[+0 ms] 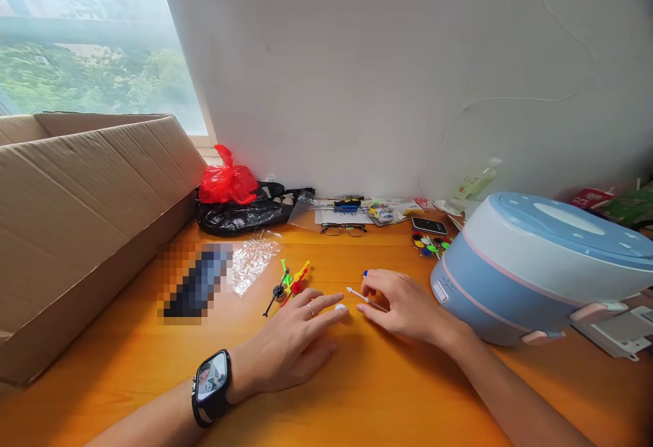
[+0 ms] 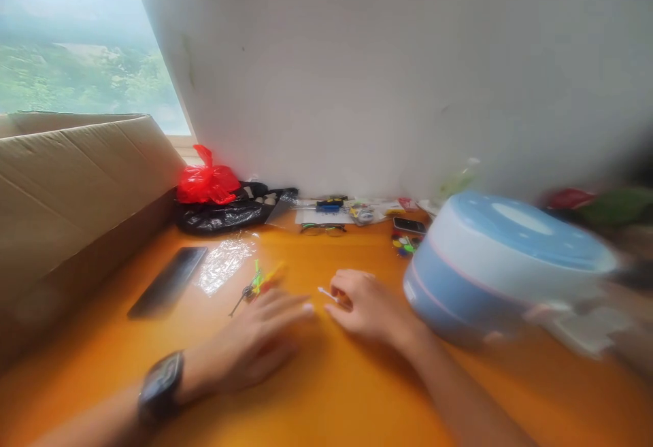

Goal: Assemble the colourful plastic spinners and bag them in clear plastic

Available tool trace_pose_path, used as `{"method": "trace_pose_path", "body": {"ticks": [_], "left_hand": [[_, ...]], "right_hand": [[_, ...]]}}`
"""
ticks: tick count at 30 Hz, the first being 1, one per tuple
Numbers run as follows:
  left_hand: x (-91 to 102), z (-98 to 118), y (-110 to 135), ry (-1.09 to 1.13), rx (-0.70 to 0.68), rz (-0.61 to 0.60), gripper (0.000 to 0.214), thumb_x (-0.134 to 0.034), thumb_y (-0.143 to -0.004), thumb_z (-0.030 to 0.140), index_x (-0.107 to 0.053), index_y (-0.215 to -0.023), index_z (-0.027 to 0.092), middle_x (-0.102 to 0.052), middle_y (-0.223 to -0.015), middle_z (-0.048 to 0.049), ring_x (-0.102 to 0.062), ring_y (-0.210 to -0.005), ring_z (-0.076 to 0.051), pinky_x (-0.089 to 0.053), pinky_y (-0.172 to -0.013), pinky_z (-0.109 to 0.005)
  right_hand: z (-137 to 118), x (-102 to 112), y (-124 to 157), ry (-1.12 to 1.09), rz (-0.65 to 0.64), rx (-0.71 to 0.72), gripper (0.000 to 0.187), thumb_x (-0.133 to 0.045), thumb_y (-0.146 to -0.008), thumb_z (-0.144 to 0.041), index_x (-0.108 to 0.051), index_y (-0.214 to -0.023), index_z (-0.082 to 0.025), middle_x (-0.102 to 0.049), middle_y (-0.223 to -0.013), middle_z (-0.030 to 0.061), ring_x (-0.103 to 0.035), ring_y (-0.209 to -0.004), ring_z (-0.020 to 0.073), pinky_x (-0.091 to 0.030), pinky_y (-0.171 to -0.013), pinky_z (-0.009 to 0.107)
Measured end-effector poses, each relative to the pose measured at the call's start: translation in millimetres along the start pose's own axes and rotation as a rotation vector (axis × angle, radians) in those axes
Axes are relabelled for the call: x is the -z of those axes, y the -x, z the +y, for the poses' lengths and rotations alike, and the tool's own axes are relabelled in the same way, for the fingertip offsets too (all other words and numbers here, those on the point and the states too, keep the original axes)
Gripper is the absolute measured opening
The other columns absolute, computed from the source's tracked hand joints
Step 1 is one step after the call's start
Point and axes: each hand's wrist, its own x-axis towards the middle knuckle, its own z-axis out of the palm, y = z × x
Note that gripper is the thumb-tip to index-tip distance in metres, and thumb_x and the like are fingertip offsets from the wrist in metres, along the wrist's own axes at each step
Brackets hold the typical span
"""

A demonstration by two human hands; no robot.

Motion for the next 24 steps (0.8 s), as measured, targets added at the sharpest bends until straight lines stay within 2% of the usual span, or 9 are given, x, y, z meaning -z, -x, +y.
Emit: {"method": "trace_pose_path", "body": {"ticks": [3,8,11,14,19,21,24], "left_hand": [[-2.5,1.7,-1.3,0.026,-0.021,-0.077,0.045,-0.065,-0.099,0.02,-0.059,-0.144,0.022,-0.067,-0.144,-0.0151,-0.063,-0.117,-0.03,-0.055,-0.102,-0.047],[-2.0,-3.8,-0.6,0.033,0.012,-0.032,0.019,-0.055,-0.103,0.014,-0.069,-0.113,0.02,-0.075,-0.12,-0.0097,-0.065,-0.104,-0.025,-0.054,-0.096,-0.04],[-1.8,-6.0,-0.5,0.083,0.039,-0.019,0.025,-0.046,-0.106,0.011,-0.068,-0.099,0.02,-0.075,-0.109,-0.0094,-0.067,-0.096,-0.021,-0.055,-0.088,-0.034],[-2.6,-6.1,-0.8,0.171,0.087,-0.018,0.023,-0.047,-0.106,0.011,-0.068,-0.103,0.019,-0.073,-0.109,-0.0095,-0.069,-0.098,-0.02,-0.055,-0.089,-0.032],[-3.1,-5.5,-0.8,0.256,0.18,-0.024,0.021,-0.054,-0.105,0.015,-0.068,-0.12,0.021,-0.068,-0.132,-0.0123,-0.066,-0.119,-0.023,-0.053,-0.104,-0.036],[-3.3,-5.9,0.1,0.278,0.207,-0.03,0.018,-0.056,-0.105,0.018,-0.068,-0.118,0.021,-0.07,-0.129,-0.0107,-0.066,-0.118,-0.023,-0.053,-0.104,-0.036],[-3.4,-6.1,1.9,0.293,0.241,-0.021,0.012,-0.062,-0.101,0.019,-0.068,-0.112,0.022,-0.074,-0.112,-0.0061,-0.068,-0.103,-0.021,-0.054,-0.095,-0.034]], "right_hand": [[8.4,2.3,2.2,0.036,-0.066,-0.045,0.015,-0.063,-0.096,-0.021,-0.059,-0.082,-0.022,-0.065,-0.081,-0.0009,-0.055,-0.069,0.0153,-0.034,-0.063,0.029],[11.9,0.6,2.1,-0.018,-0.111,-0.055,0.013,-0.057,-0.095,-0.015,-0.058,-0.084,-0.022,-0.064,-0.082,-0.0016,-0.055,-0.069,0.0145,-0.033,-0.063,0.027],[8.7,0.0,1.1,-0.037,-0.091,-0.059,0.014,-0.056,-0.098,-0.019,-0.058,-0.085,-0.023,-0.064,-0.081,-0.0014,-0.054,-0.068,0.0149,-0.033,-0.062,0.027],[3.9,-1.0,0.2,-0.059,-0.048,-0.053,0.014,-0.056,-0.098,-0.02,-0.056,-0.084,-0.023,-0.063,-0.079,-0.0014,-0.053,-0.067,0.0153,-0.033,-0.062,0.028],[-1.9,-4.8,-1.0,-0.13,0.018,-0.048,0.017,-0.059,-0.089,-0.013,-0.05,-0.079,-0.022,-0.06,-0.074,-0.0023,-0.052,-0.065,0.015,-0.034,-0.062,0.028],[-2.6,-7.0,-1.2,-0.147,0.043,-0.032,0.017,-0.06,-0.087,-0.011,-0.05,-0.079,-0.022,-0.06,-0.074,-0.0024,-0.054,-0.066,0.0152,-0.036,-0.064,0.028],[-2.1,-11.0,-1.2,-0.182,0.071,0.018,0.013,-0.059,-0.091,-0.012,-0.055,-0.084,-0.022,-0.064,-0.08,-0.0008,-0.059,-0.073,0.0163,-0.042,-0.07,0.028]]}}
